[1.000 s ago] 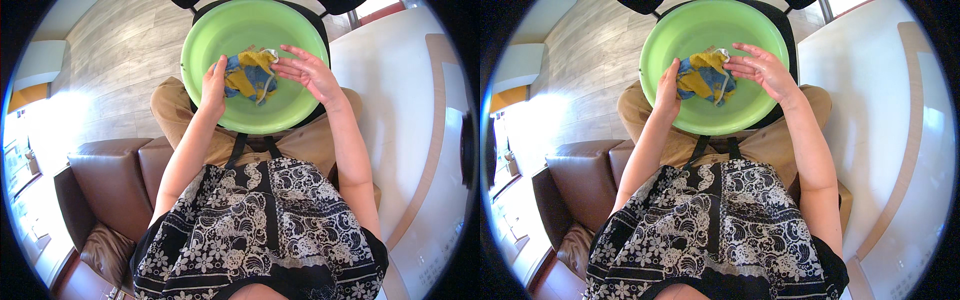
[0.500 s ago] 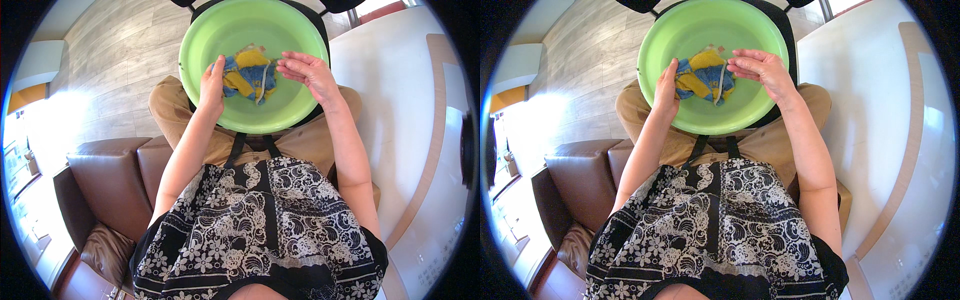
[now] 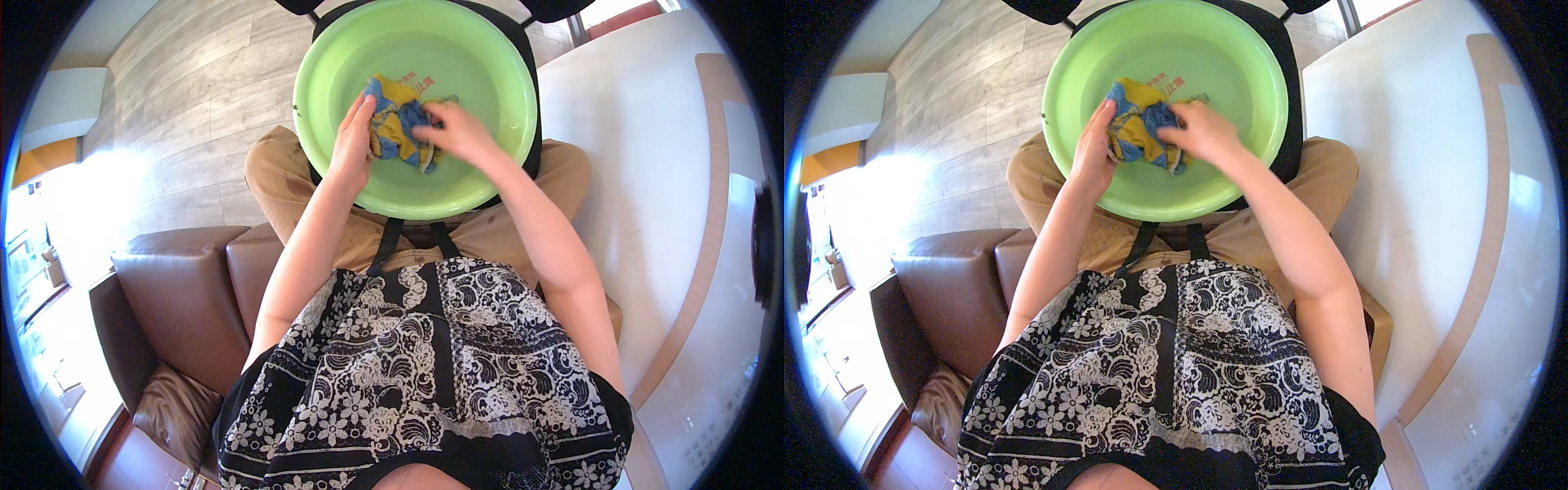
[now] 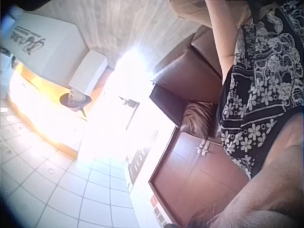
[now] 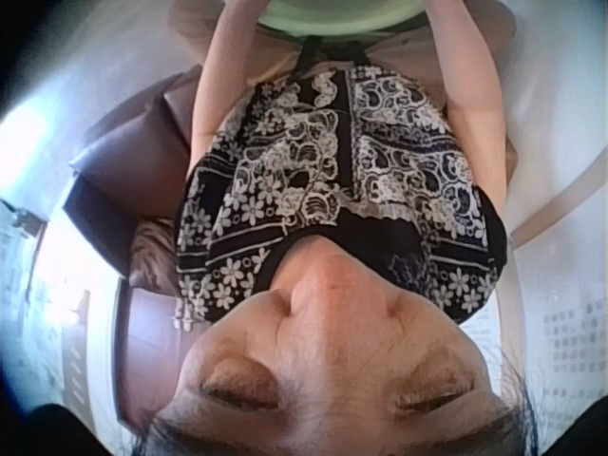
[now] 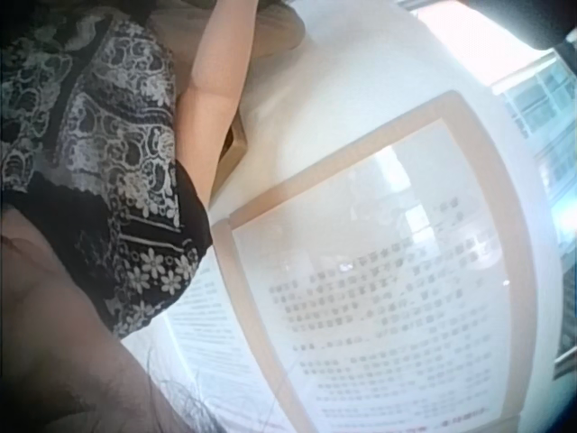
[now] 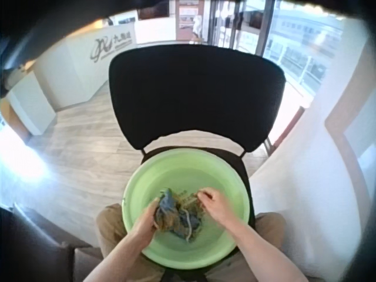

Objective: The person wrings out a cloth by hand over a plastic basin.

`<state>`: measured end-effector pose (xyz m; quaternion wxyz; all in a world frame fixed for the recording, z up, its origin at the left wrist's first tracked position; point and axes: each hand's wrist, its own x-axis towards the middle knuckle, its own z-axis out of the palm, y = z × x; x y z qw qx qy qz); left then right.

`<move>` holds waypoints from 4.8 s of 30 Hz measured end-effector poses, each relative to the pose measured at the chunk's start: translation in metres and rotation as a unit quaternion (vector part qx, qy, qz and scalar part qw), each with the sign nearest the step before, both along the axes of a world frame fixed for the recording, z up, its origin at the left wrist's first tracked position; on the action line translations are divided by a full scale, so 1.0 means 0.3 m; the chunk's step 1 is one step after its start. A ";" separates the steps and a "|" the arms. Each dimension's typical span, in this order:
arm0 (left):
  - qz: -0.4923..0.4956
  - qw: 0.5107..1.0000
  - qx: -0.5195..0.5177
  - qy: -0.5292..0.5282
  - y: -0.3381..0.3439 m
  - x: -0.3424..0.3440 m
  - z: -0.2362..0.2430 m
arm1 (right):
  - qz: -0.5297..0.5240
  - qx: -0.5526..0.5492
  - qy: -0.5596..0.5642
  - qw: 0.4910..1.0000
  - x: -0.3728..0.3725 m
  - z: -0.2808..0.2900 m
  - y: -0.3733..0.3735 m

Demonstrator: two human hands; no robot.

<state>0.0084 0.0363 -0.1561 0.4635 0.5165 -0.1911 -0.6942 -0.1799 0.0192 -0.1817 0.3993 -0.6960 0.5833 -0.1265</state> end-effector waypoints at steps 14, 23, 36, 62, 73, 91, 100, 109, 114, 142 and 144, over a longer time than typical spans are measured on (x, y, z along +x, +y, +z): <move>-0.220 0.961 -0.122 -0.111 -0.045 0.013 0.044 | -0.055 -0.033 -0.298 0.952 0.035 0.010 -0.108; -0.136 0.987 -0.085 0.023 -0.055 0.109 0.061 | -0.197 -0.083 -0.118 0.970 -0.130 0.005 -0.147; -0.059 0.975 -0.136 0.168 -0.042 0.116 0.150 | -0.124 -0.177 0.110 0.970 -0.145 0.041 -0.117; 0.081 0.981 0.005 0.179 -0.016 0.078 -0.013 | -0.191 0.023 -0.231 0.954 0.017 0.072 -0.182; 0.063 0.985 0.032 0.159 -0.016 0.014 -0.020 | -0.153 0.110 -0.500 0.845 0.008 0.272 -0.060; -0.014 0.967 -0.047 0.250 0.013 -0.105 0.086 | -0.049 -0.271 -0.124 0.953 0.162 0.137 0.041; -0.086 0.980 -0.054 0.174 0.045 -0.118 0.065 | -0.106 -0.293 -0.016 0.950 0.155 0.056 -0.044; -0.050 0.970 -0.068 0.230 0.046 -0.071 0.053 | -0.183 -0.057 -0.284 0.940 0.098 0.080 -0.048; -0.067 0.963 -0.051 0.256 0.026 -0.072 0.096 | -0.057 -0.182 -0.177 0.966 0.161 0.094 0.030; -0.168 0.971 -0.171 0.024 0.112 -0.072 0.055 | -0.157 -0.155 -0.036 0.975 0.216 0.030 -0.083; -0.158 0.975 -0.155 0.035 0.124 -0.067 0.068 | -0.192 -0.086 -0.102 0.972 0.178 0.009 -0.115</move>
